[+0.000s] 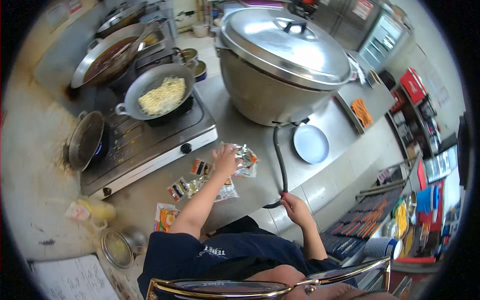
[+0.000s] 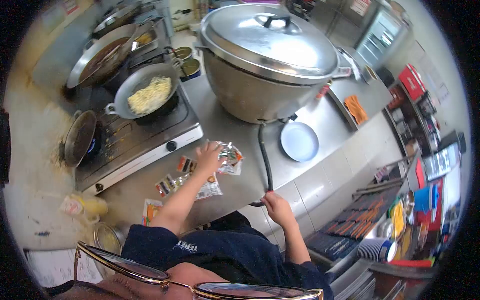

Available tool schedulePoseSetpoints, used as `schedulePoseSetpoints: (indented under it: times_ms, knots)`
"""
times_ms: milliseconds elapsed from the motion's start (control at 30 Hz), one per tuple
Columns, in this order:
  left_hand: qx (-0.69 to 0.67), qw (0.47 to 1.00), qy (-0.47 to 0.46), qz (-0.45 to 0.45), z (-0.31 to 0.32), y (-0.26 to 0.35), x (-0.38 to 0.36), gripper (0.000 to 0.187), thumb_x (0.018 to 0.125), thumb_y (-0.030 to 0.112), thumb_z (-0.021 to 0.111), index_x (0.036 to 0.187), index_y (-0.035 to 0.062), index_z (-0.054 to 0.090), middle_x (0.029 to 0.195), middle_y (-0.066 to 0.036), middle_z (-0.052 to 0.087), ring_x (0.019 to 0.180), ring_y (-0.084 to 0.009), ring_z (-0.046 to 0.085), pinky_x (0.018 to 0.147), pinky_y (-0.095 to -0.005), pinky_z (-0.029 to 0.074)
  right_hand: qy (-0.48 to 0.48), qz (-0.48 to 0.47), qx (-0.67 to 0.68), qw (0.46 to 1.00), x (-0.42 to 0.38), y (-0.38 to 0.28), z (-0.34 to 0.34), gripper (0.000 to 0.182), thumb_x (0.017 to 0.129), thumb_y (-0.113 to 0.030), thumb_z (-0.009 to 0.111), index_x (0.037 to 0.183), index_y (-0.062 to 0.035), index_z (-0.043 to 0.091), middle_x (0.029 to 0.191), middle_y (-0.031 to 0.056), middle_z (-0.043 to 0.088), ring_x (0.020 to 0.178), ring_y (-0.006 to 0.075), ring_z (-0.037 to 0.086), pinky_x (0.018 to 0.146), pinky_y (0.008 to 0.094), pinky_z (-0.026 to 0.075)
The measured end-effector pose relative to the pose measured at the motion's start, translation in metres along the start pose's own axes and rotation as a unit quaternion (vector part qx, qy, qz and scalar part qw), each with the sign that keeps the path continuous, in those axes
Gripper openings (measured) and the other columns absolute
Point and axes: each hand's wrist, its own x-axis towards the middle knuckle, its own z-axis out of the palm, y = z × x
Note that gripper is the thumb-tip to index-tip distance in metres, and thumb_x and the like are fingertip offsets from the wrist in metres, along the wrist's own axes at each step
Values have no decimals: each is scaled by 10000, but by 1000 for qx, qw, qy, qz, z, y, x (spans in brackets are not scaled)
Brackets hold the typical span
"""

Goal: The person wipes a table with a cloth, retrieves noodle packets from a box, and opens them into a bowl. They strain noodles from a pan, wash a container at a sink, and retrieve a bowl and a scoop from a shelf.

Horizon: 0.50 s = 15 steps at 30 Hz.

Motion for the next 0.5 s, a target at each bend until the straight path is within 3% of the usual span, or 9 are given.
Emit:
schedulePoseSetpoints:
  times_ms: [33, 133, 233, 267, 300, 367, 433, 467, 500]
  knots:
    - [-6, 1000, -8, 12, 1, 2, 6, 403, 701, 348, 668, 1051, 161, 597, 1189, -18, 457, 1171, -201, 363, 917, -533, 234, 6, 14, -2, 1000, -13, 1, -3, 179, 833, -172, 533, 766, -12, 491, 699, 179, 530, 728, 354, 541, 629, 407, 428]
    - [67, 994, -90, 0, 5, 7, 18, 447, 700, 361, 666, 1083, 153, 573, 1197, -27, 447, 1177, -218, 347, 917, -524, 240, 52, 193, 86, 976, -50, 5, -16, 170, 855, -140, 506, 773, 8, 490, 681, 202, 519, 632, 354, 509, 580, 367, 408]
    - [-1, 999, -42, 4, 2, 10, 7, 466, 708, 371, 657, 1101, 144, 552, 1199, -41, 441, 1168, -227, 353, 918, -521, 234, 132, 246, 63, 958, -76, 24, -25, 194, 868, -151, 498, 775, 17, 480, 675, 211, 518, 610, 363, 505, 568, 361, 405]
    - [-21, 999, 33, -38, -2, 12, 0, 443, 716, 356, 651, 1092, 146, 550, 1210, -39, 439, 1164, -238, 354, 903, -512, 238, 179, 214, 25, 960, -85, 41, -24, 215, 891, -155, 476, 759, 13, 496, 592, 132, 497, 538, 184, 462, 531, 306, 391]
    - [-39, 990, 110, -81, -6, 17, -6, 420, 723, 340, 645, 1084, 149, 548, 1221, -38, 436, 1160, -249, 356, 887, -503, 242, 175, 212, 28, 961, -94, 51, -31, 215, 891, -155, 476, 759, 13, 496, 592, 132, 497, 538, 184, 462, 531, 306, 391]
    - [-19, 983, 137, -121, -3, 28, -33, 466, 711, 352, 652, 1115, 160, 524, 1220, -67, 435, 1178, -261, 339, 895, -513, 226, 243, 248, 70, 935, -105, 72, -45, 181, 885, -149, 480, 809, 15, 498, 655, 200, 500, 570, 227, 493, 578, 332, 410]
    - [129, 987, 26, -94, 3, 45, -51, 506, 698, 374, 657, 1134, 161, 514, 1245, -108, 403, 1204, -289, 305, 901, -532, 208, 239, 274, 87, 928, -112, 97, -62, 184, 887, -158, 480, 818, 10, 507, 654, 178, 515, 587, 191, 485, 590, 331, 416]
    - [103, 986, -30, -126, 8, 51, -46, 534, 730, 369, 627, 1191, 143, 481, 1311, -158, 343, 1251, -340, 243, 962, -538, 179, 215, 275, 62, 935, -114, 109, -69, 193, 885, -168, 486, 819, 11, 508, 657, 171, 523, 598, 194, 506, 594, 333, 422]
    - [132, 975, -9, -178, 23, 48, -40, 544, 736, 369, 623, 1207, 142, 475, 1341, -167, 311, 1266, -346, 221, 973, -552, 155, 198, 281, 32, 939, -114, 119, -83, 202, 883, -178, 492, 819, 12, 509, 660, 165, 532, 609, 197, 527, 597, 335, 428]
